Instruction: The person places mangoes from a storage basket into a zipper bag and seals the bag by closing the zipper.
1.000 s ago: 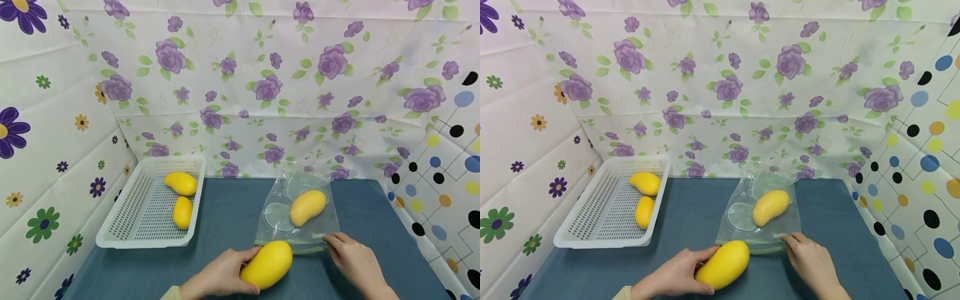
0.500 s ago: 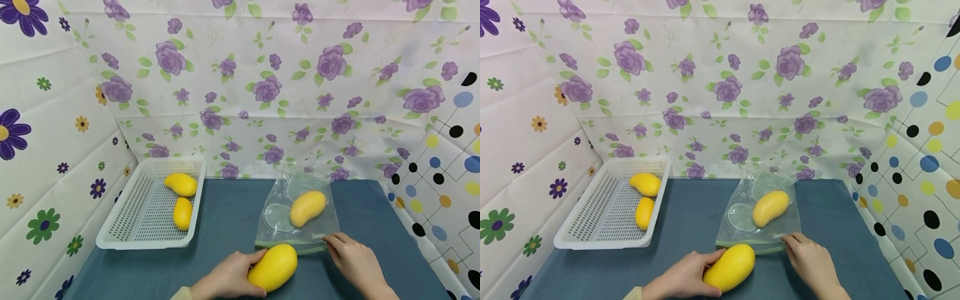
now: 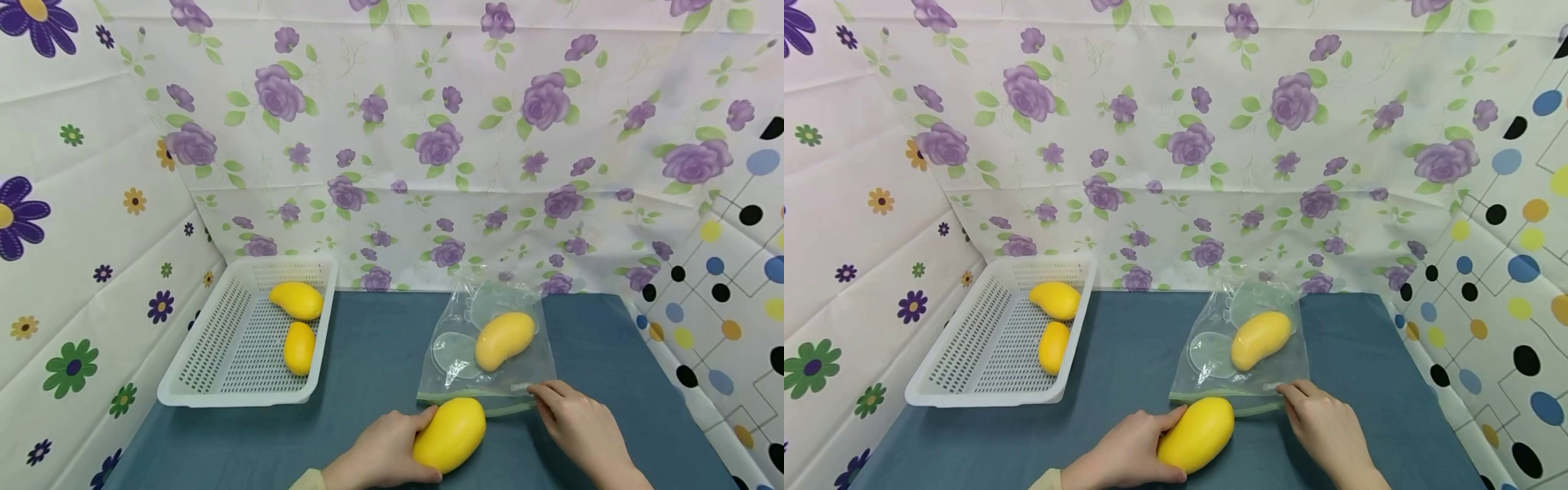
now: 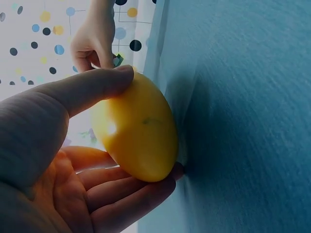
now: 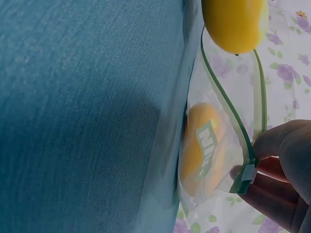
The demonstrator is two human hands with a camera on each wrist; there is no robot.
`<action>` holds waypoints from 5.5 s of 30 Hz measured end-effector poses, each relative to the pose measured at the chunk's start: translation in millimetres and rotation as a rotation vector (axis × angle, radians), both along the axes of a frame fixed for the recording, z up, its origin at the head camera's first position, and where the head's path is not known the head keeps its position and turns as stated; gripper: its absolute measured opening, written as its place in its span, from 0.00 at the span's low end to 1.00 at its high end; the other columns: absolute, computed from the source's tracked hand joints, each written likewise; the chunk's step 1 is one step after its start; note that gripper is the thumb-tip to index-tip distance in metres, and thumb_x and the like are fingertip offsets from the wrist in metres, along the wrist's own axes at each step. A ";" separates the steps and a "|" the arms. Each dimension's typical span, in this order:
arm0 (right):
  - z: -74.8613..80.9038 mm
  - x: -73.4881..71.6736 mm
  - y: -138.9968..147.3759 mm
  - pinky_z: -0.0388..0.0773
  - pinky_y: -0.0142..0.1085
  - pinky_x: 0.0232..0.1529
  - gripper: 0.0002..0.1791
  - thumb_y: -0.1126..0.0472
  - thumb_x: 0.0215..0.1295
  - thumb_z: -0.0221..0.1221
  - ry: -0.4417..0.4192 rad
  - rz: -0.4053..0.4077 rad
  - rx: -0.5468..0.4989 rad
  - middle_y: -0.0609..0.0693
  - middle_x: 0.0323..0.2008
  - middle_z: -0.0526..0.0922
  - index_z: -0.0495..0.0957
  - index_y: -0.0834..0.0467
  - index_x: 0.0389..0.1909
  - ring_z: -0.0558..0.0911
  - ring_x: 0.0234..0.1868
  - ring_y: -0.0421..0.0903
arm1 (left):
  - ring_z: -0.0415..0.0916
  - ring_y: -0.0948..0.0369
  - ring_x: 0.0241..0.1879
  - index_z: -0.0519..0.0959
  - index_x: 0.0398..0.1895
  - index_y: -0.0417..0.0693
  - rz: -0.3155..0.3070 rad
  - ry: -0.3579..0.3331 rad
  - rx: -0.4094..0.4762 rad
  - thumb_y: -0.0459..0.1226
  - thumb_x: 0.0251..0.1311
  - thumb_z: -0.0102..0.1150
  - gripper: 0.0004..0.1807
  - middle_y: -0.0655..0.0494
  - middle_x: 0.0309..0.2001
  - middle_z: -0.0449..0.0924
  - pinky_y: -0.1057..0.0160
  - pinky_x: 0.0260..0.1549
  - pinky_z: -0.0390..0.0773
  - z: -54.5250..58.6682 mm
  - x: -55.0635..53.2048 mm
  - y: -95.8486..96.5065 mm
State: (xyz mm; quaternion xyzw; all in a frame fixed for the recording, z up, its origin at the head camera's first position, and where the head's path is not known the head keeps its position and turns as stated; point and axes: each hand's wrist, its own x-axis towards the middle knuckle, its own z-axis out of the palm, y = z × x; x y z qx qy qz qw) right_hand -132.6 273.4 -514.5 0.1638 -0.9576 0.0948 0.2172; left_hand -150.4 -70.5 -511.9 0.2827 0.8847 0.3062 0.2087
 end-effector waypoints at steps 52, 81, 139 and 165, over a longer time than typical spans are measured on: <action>-2.2 0.1 -2.7 0.78 0.31 0.23 0.17 0.68 0.54 0.79 -0.007 0.021 -0.007 0.46 0.40 0.89 0.91 0.53 0.45 0.84 0.28 0.41 | 0.72 0.61 0.18 0.62 0.84 0.64 0.041 0.275 -0.254 0.53 0.63 0.76 0.49 0.50 0.36 0.81 0.59 0.16 0.74 -4.6 25.0 51.9; 0.9 -2.2 1.1 0.81 0.35 0.24 0.16 0.67 0.55 0.79 -0.006 0.019 -0.018 0.47 0.39 0.89 0.91 0.53 0.44 0.85 0.29 0.42 | 0.70 0.60 0.15 0.73 0.56 0.46 0.134 0.483 -0.181 0.47 0.57 0.79 0.31 0.55 0.22 0.72 0.61 0.12 0.69 -7.1 20.6 70.5; -1.3 -4.0 -2.9 0.77 0.29 0.23 0.22 0.69 0.46 0.82 0.055 0.119 0.008 0.46 0.39 0.89 0.92 0.51 0.43 0.84 0.26 0.38 | 0.81 0.57 0.41 0.84 0.65 0.43 0.321 1.098 -0.558 0.42 0.69 0.72 0.23 0.48 0.51 0.88 0.68 0.36 0.82 -21.8 -28.8 109.0; -2.3 -2.8 0.7 0.80 0.30 0.26 0.25 0.71 0.43 0.83 0.074 0.191 0.015 0.44 0.41 0.89 0.92 0.50 0.45 0.86 0.30 0.38 | 0.76 0.63 0.33 0.79 0.52 0.52 0.363 0.966 -0.556 0.43 0.74 0.68 0.12 0.53 0.43 0.77 0.69 0.29 0.79 -28.9 -51.5 142.1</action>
